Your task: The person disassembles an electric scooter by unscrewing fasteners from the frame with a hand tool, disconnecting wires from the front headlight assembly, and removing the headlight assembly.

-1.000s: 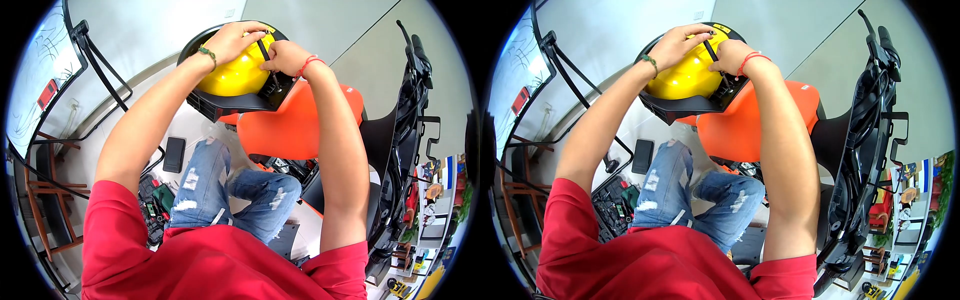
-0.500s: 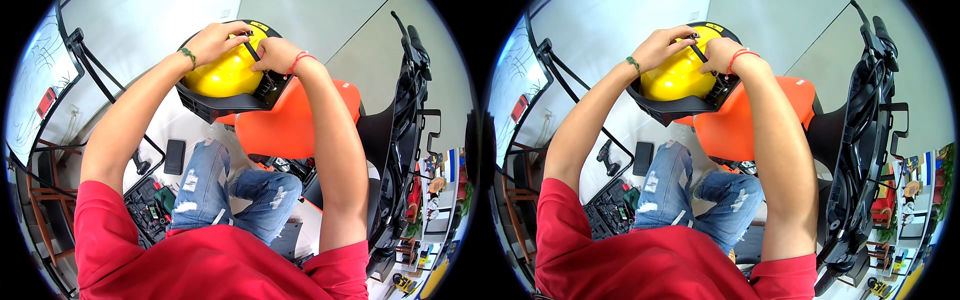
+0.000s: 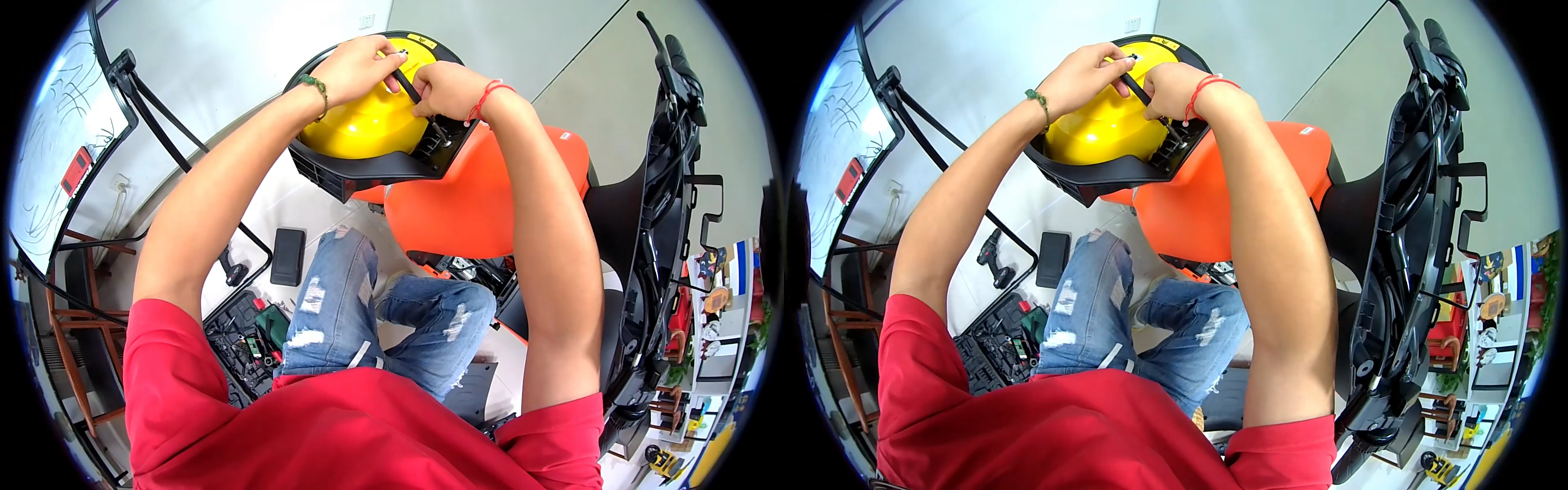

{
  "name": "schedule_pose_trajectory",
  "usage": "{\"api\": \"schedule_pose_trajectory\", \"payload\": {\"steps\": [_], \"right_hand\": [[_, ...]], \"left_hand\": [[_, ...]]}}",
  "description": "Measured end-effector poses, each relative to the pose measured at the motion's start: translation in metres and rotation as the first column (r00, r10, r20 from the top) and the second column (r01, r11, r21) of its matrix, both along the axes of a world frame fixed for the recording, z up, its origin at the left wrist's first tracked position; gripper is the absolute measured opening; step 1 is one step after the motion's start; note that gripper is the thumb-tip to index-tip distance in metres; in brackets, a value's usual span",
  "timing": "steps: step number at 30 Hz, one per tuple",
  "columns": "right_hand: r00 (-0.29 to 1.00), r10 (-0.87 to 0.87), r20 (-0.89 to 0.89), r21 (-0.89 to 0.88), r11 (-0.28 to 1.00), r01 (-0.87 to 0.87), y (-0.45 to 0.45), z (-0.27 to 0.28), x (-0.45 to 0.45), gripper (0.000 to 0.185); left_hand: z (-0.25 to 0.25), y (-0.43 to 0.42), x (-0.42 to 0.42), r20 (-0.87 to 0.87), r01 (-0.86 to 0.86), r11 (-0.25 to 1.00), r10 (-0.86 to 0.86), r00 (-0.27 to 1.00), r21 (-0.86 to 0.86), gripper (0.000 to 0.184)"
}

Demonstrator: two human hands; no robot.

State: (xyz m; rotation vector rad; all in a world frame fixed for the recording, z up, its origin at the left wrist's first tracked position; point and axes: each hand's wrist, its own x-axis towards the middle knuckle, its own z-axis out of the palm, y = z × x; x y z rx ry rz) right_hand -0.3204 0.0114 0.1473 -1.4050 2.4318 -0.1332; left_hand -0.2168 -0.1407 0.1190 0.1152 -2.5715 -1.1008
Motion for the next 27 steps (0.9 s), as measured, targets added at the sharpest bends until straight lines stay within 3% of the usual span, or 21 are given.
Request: {"api": "schedule_pose_trajectory", "payload": {"steps": [11, 14, 16, 18, 20, 21, 23, 25, 27], "right_hand": [[0.995, -0.01, 0.099, -0.015, 1.0, 0.011, 0.003, 0.002, 0.006, 0.026], [0.997, 0.018, 0.071, 0.003, 1.0, -0.019, 0.002, 0.001, 0.006, 0.029], [0.999, 0.025, 0.045, -0.024, 0.999, -0.024, 0.002, 0.0, 0.007, 0.032], [0.999, 0.02, 0.035, -0.022, 1.0, -0.019, 0.002, 0.002, 0.012, 0.031], [1.0, 0.016, 0.023, -0.021, 1.0, -0.015, 0.001, 0.002, 0.011, 0.031], [0.999, 0.04, 0.023, -0.056, 0.998, -0.039, 0.001, 0.0, 0.009, 0.031], [0.998, 0.061, 0.021, -0.09, 0.994, -0.059, 0.003, 0.001, 0.008, 0.03], [0.995, 0.042, -0.091, -0.074, 0.996, -0.048, 0.004, 0.006, 0.011, 0.03], [0.997, 0.045, -0.066, -0.071, 0.996, -0.05, 0.002, 0.003, 0.007, 0.031]], "left_hand": [[0.015, -0.002, -0.008, 0.178, -0.032, 0.99, 0.056, 0.982, -0.135, 0.039], [0.015, -0.002, -0.014, 0.168, -0.051, 0.998, 0.056, 0.984, -0.037, 0.034], [0.019, -0.004, -0.018, 0.355, -0.083, 0.989, 0.034, 0.934, 0.124, 0.03], [0.021, -0.004, -0.018, 0.397, -0.094, 0.984, 0.027, 0.918, 0.151, 0.029], [0.023, -0.004, -0.018, 0.475, -0.118, 0.886, -0.123, 0.872, 0.448, 0.03], [0.023, -0.001, -0.019, 0.465, -0.16, 0.844, -0.114, 0.878, 0.511, 0.031], [0.019, 0.001, -0.019, 0.414, -0.161, 0.815, -0.105, 0.904, 0.557, 0.032], [0.017, 0.001, -0.017, 0.362, -0.157, 0.783, -0.092, 0.927, 0.602, 0.034], [0.021, -0.001, -0.008, 0.296, 0.066, 0.916, -0.196, 0.935, 0.396, 0.042]]}}
